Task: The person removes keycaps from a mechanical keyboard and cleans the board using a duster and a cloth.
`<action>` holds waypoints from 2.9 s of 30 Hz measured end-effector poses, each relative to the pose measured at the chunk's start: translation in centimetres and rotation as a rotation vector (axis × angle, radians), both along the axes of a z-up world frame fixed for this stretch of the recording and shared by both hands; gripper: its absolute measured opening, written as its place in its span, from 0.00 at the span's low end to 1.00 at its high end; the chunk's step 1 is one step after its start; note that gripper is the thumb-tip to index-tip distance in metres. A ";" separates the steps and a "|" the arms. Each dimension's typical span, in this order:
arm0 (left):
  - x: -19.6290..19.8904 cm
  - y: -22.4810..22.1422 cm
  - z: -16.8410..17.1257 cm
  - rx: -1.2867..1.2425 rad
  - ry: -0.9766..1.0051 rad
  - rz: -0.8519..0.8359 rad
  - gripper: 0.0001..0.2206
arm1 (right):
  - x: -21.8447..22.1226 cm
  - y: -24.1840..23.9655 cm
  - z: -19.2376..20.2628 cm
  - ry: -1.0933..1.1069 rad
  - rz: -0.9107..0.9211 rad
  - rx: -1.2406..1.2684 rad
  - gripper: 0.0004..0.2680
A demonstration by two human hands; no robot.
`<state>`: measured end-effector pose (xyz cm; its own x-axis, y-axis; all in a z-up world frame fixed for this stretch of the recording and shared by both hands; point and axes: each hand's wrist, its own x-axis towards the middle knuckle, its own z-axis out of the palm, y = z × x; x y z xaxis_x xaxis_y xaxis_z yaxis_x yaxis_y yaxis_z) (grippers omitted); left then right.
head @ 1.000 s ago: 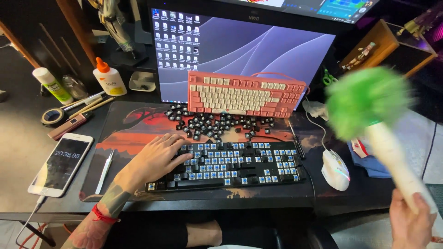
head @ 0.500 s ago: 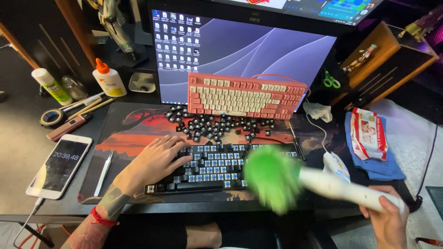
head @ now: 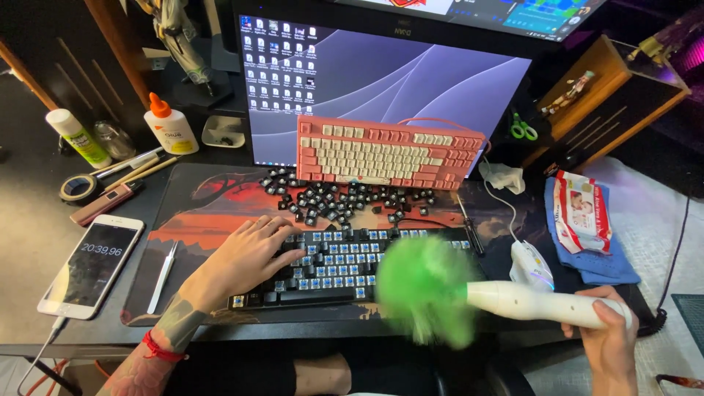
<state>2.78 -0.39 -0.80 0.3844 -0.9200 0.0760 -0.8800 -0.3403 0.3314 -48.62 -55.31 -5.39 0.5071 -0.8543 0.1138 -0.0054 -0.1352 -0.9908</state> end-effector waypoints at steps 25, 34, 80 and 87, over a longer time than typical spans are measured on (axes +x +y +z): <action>-0.7 0.3 2.6 0.011 0.115 0.051 0.26 | 6.5 5.7 3.1 -0.136 0.095 -0.124 0.15; -0.6 1.0 6.6 -0.170 0.638 0.239 0.39 | 9.9 8.0 3.5 -0.092 0.228 -0.182 0.16; 1.8 2.7 6.4 -0.671 0.871 0.564 0.48 | 27.8 23.4 10.8 -0.210 0.796 -0.468 0.14; -1.0 1.8 11.4 -0.620 0.852 0.748 0.47 | 29.0 25.2 8.9 -0.196 0.603 -0.455 0.19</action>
<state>1.74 1.42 10.64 0.9256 -0.3616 -0.1120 0.0220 -0.2440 0.9695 -19.58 -30.06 3.47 0.8036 -0.2849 0.5225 0.3677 -0.4527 -0.8123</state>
